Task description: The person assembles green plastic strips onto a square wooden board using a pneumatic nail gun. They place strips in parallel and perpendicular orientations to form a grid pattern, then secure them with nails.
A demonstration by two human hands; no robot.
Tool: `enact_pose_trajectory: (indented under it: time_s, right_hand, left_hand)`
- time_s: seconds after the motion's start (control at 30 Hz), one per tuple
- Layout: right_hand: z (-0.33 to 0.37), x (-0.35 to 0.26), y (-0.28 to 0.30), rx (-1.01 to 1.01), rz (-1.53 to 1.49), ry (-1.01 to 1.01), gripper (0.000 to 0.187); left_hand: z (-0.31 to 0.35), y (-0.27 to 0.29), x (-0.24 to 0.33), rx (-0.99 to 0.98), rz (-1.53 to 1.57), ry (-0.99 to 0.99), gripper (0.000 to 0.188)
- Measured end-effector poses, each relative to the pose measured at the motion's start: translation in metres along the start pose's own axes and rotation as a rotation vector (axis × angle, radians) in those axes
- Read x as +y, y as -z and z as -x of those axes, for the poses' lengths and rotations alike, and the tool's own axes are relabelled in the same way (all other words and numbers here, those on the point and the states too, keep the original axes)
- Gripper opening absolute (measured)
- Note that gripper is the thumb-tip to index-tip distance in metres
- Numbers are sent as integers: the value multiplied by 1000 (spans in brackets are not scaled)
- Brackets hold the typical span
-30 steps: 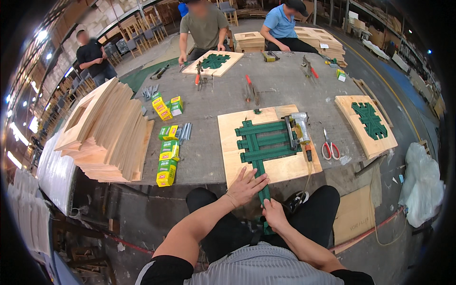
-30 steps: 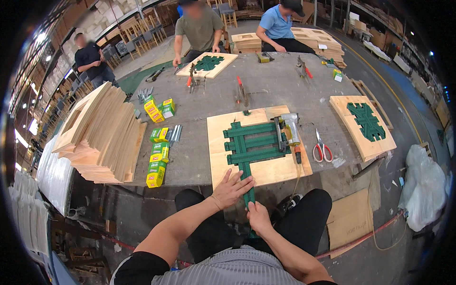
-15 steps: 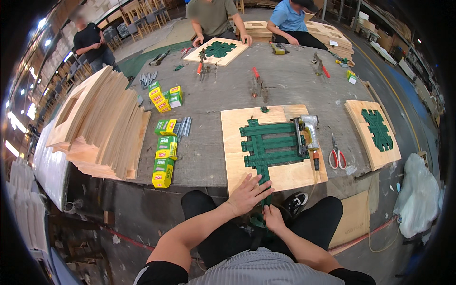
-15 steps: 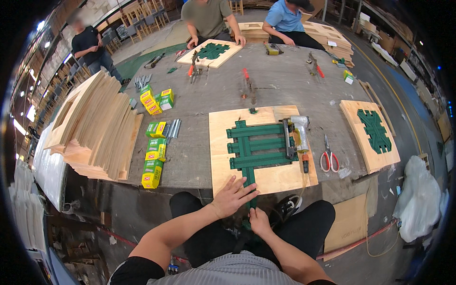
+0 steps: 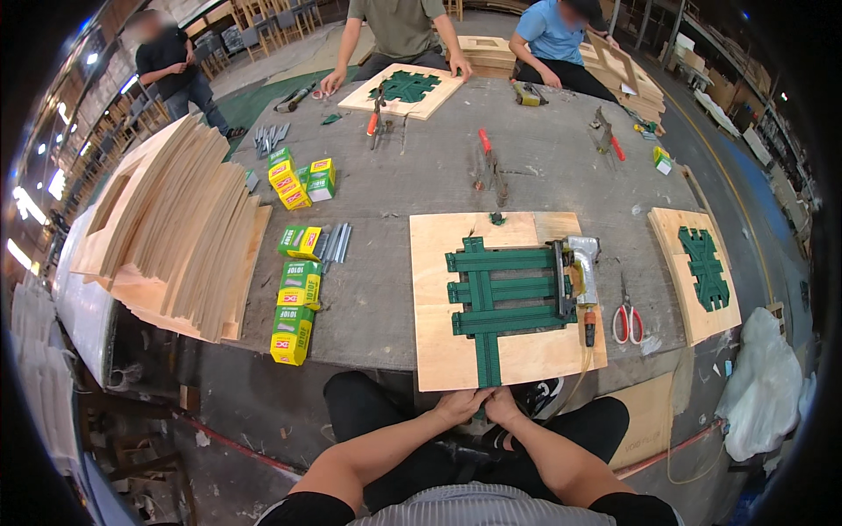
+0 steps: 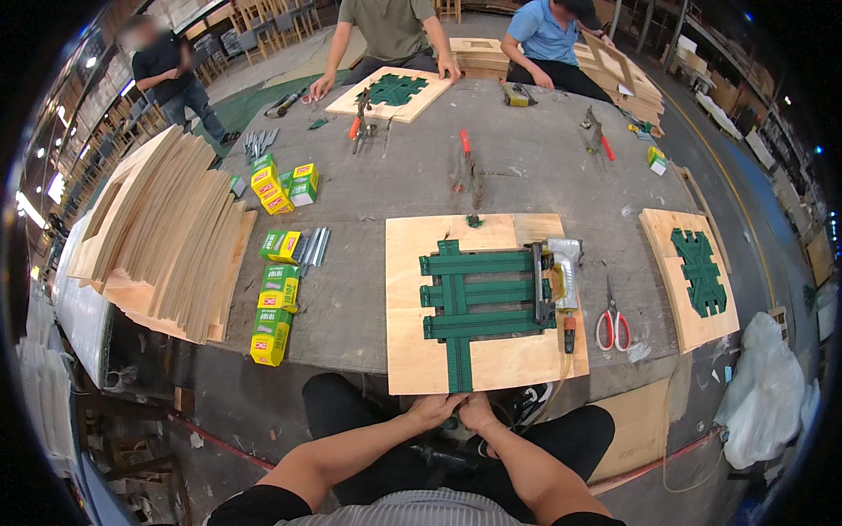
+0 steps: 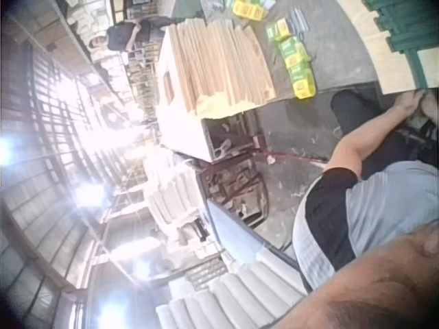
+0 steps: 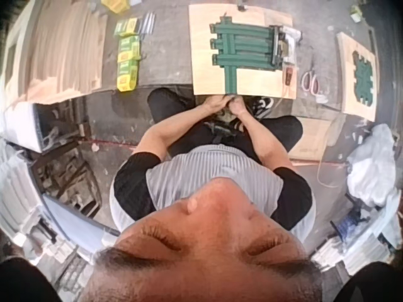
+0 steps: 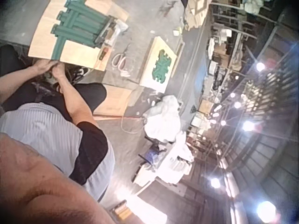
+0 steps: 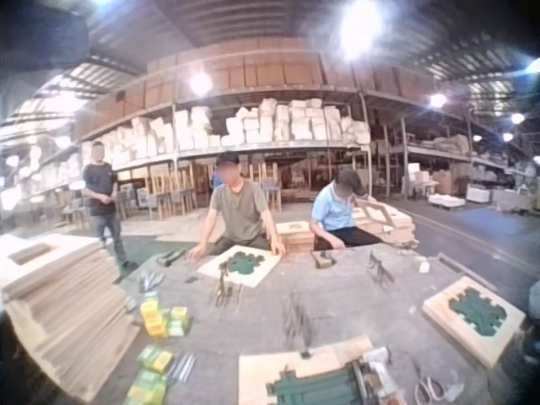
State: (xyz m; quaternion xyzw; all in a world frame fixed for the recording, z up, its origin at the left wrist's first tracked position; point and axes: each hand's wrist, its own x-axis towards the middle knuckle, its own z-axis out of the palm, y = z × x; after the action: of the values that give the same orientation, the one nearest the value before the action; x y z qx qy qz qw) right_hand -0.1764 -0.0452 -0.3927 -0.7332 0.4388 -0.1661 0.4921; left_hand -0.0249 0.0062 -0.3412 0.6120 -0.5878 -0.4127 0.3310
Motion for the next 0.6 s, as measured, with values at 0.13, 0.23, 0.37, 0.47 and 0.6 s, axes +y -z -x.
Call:
enact_pose_trajectory:
  time_s: [0.13,0.23,0.37,0.47,0.6]
  right_hand:
    - [2,2,12,27,78,-31,25]
    - [14,-21,26,-12,259,-50,31]
    - [37,-71,67,-117,299,-150,33]
    - [28,-121,149,-72,234,-195,32]
    - [-56,-120,255,619,511,-50,38]
  left_hand:
    - [-21,-3,-17,-70,-226,-239,43]
    - [-25,0,-21,-76,-506,-223,41]
    - [-27,11,-38,98,-924,-421,43]
    - [-28,12,-38,33,-1093,-467,44]
    - [-32,5,-38,101,-1450,-581,43]
